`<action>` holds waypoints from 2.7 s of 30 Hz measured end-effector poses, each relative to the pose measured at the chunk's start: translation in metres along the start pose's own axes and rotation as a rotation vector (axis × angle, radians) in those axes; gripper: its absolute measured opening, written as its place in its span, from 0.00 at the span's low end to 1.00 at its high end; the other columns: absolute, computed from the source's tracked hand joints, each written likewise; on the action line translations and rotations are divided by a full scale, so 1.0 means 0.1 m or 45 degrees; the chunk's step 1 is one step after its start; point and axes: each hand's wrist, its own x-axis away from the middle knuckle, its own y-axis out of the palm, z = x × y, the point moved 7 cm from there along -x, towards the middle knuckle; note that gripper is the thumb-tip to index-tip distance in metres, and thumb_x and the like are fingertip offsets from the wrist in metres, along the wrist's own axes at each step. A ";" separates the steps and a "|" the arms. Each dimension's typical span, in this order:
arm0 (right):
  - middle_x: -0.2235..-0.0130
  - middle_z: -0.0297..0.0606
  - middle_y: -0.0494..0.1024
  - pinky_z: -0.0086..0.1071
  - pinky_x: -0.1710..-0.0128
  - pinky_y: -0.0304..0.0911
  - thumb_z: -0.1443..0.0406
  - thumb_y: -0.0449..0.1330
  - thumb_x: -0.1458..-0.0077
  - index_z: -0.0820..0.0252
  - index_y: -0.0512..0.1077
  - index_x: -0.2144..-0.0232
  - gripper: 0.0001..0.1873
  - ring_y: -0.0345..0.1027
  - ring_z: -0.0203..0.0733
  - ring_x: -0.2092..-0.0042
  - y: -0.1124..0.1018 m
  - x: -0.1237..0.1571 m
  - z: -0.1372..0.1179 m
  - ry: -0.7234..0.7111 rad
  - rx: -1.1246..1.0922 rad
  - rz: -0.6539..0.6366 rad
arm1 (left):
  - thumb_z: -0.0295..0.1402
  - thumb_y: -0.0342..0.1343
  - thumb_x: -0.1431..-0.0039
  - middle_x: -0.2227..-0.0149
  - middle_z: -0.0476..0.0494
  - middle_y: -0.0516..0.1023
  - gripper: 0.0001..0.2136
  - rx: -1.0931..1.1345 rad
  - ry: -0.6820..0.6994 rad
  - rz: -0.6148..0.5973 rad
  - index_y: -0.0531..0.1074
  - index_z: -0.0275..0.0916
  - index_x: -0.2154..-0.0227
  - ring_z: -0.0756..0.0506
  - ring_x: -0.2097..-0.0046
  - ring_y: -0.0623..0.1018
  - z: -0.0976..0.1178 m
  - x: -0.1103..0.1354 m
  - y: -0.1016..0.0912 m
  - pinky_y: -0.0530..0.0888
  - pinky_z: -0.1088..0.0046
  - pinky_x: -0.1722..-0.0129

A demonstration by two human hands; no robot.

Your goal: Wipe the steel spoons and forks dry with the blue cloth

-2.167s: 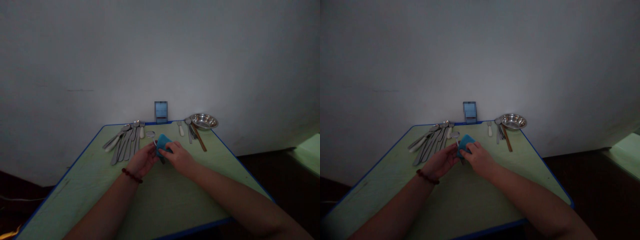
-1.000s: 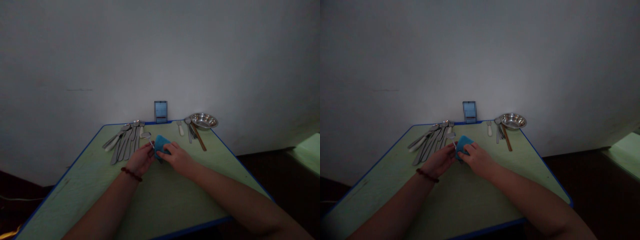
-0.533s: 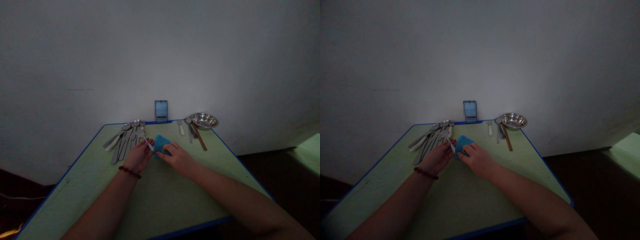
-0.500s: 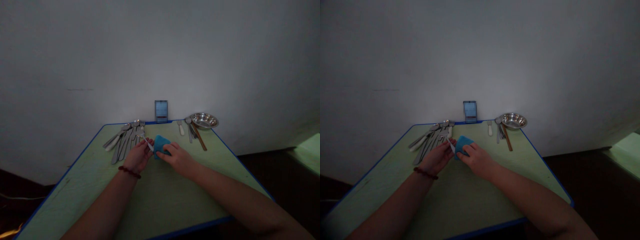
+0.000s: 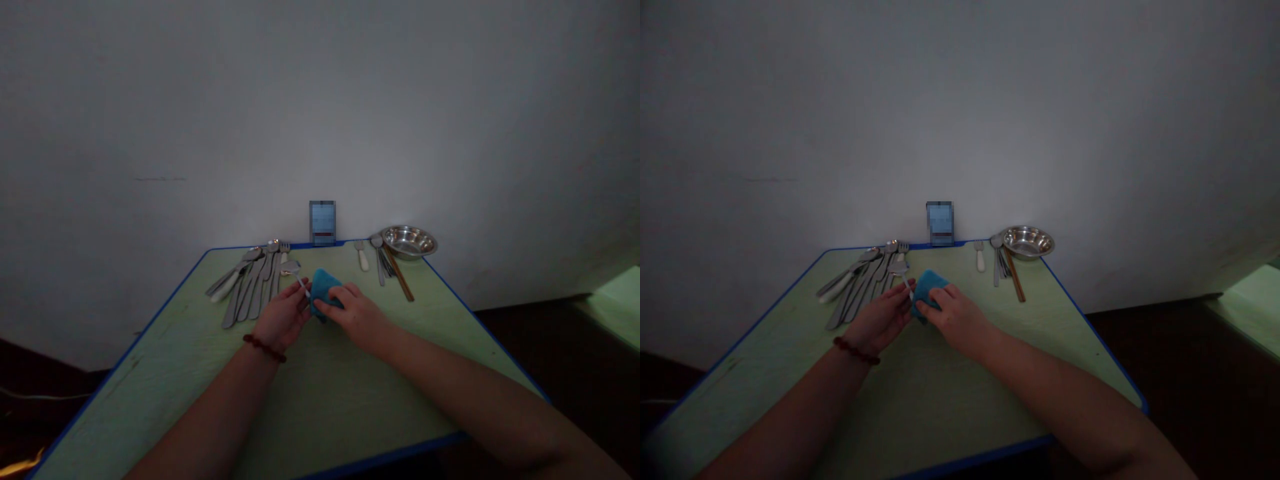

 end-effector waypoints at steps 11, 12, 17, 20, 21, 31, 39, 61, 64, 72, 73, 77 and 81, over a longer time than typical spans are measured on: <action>0.64 0.41 0.63 0.33 0.61 0.56 0.68 0.44 0.45 0.60 0.65 0.56 0.16 0.52 0.40 0.64 -0.04 0.02 -0.01 -0.038 -0.009 0.017 | 0.19 0.43 0.47 0.76 0.49 0.71 0.09 0.087 0.032 0.041 0.66 0.35 0.73 0.54 0.75 0.73 0.11 -0.02 -0.04 0.71 0.79 0.75; 0.64 0.41 0.64 0.33 0.61 0.56 0.68 0.44 0.45 0.60 0.65 0.56 0.16 0.52 0.40 0.64 -0.05 0.02 -0.02 -0.040 -0.012 0.023 | 0.19 0.43 0.47 0.76 0.49 0.71 0.09 0.090 0.033 0.036 0.66 0.34 0.73 0.54 0.75 0.73 0.11 -0.03 -0.04 0.71 0.79 0.75; 0.63 0.41 0.64 0.34 0.61 0.56 0.68 0.43 0.44 0.59 0.66 0.56 0.16 0.52 0.40 0.64 -0.07 0.02 -0.01 -0.056 -0.041 0.039 | 0.19 0.42 0.46 0.76 0.48 0.71 0.10 0.110 0.041 0.043 0.66 0.34 0.73 0.53 0.74 0.73 0.12 -0.06 -0.07 0.71 0.79 0.75; 0.63 0.41 0.64 0.34 0.62 0.57 0.67 0.44 0.45 0.57 0.66 0.56 0.16 0.52 0.40 0.64 -0.06 0.03 0.01 -0.054 -0.041 0.039 | 0.19 0.42 0.46 0.75 0.48 0.71 0.10 0.140 0.050 0.059 0.66 0.34 0.74 0.53 0.73 0.73 0.13 -0.08 -0.09 0.72 0.78 0.73; 0.63 0.41 0.64 0.34 0.62 0.57 0.67 0.44 0.45 0.56 0.66 0.57 0.16 0.52 0.40 0.64 -0.06 0.03 0.01 -0.061 -0.038 0.048 | 0.19 0.42 0.46 0.75 0.48 0.71 0.10 0.150 0.056 0.062 0.66 0.35 0.74 0.53 0.73 0.73 0.14 -0.08 -0.10 0.72 0.78 0.73; 0.65 0.40 0.64 0.35 0.59 0.58 0.71 0.49 0.49 0.57 0.71 0.63 0.14 0.54 0.40 0.61 -0.10 0.05 0.13 0.069 -0.260 0.180 | 0.20 0.43 0.46 0.73 0.49 0.71 0.10 0.147 0.129 0.072 0.67 0.36 0.73 0.54 0.71 0.74 0.21 -0.13 -0.16 0.73 0.78 0.71; 0.64 0.38 0.65 0.36 0.59 0.59 0.76 0.49 0.57 0.59 0.67 0.62 0.19 0.60 0.37 0.61 0.00 0.11 0.47 0.520 -0.666 0.284 | 0.19 0.43 0.46 0.75 0.48 0.71 0.10 0.173 0.116 -0.024 0.69 0.34 0.73 0.54 0.73 0.73 0.21 -0.09 -0.06 0.74 0.77 0.69; 0.79 0.24 0.65 0.26 0.81 0.57 0.63 0.53 0.60 0.53 0.56 0.68 0.13 0.58 0.32 0.79 0.54 0.34 0.69 1.542 -1.771 0.346 | 0.18 0.48 0.50 0.74 0.46 0.74 0.08 0.006 0.041 -0.163 0.70 0.33 0.69 0.54 0.73 0.74 0.06 -0.02 0.06 0.73 0.80 0.71; 0.79 0.24 0.66 0.28 0.78 0.60 0.65 0.54 0.61 0.54 0.56 0.69 0.13 0.61 0.33 0.77 0.56 0.32 0.66 1.588 -1.974 0.426 | 0.20 0.50 0.50 0.71 0.45 0.74 0.08 -0.060 0.031 -0.185 0.70 0.34 0.68 0.53 0.72 0.74 0.03 -0.01 0.07 0.73 0.79 0.71; 0.75 0.28 0.71 0.33 0.73 0.64 0.68 0.54 0.59 0.55 0.59 0.69 0.11 0.65 0.35 0.74 0.52 0.29 0.63 1.657 -2.203 0.583 | 0.24 0.55 0.54 0.72 0.48 0.74 0.05 -0.249 -0.002 -0.159 0.71 0.35 0.71 0.54 0.72 0.73 -0.03 0.07 0.13 0.71 0.79 0.71; 0.75 0.28 0.71 0.34 0.73 0.64 0.68 0.54 0.59 0.55 0.59 0.70 0.10 0.66 0.36 0.74 0.51 0.28 0.63 1.663 -2.223 0.597 | 0.24 0.56 0.54 0.72 0.48 0.74 0.05 -0.259 -0.001 -0.163 0.71 0.35 0.71 0.54 0.72 0.73 -0.03 0.08 0.14 0.71 0.79 0.71; 0.76 0.28 0.71 0.36 0.72 0.65 0.69 0.53 0.57 0.56 0.60 0.70 0.08 0.67 0.37 0.74 0.48 0.27 0.65 1.654 -2.285 0.661 | 0.25 0.57 0.56 0.72 0.48 0.74 0.06 -0.318 -0.004 -0.199 0.71 0.35 0.72 0.53 0.71 0.73 -0.06 0.10 0.16 0.70 0.78 0.71; 0.74 0.29 0.73 0.37 0.71 0.66 0.69 0.52 0.56 0.56 0.61 0.67 0.10 0.68 0.38 0.73 0.44 0.26 0.67 1.606 -2.342 0.727 | 0.26 0.58 0.57 0.73 0.49 0.74 0.06 -0.371 -0.022 -0.214 0.71 0.35 0.72 0.54 0.73 0.72 -0.11 0.10 0.16 0.69 0.78 0.71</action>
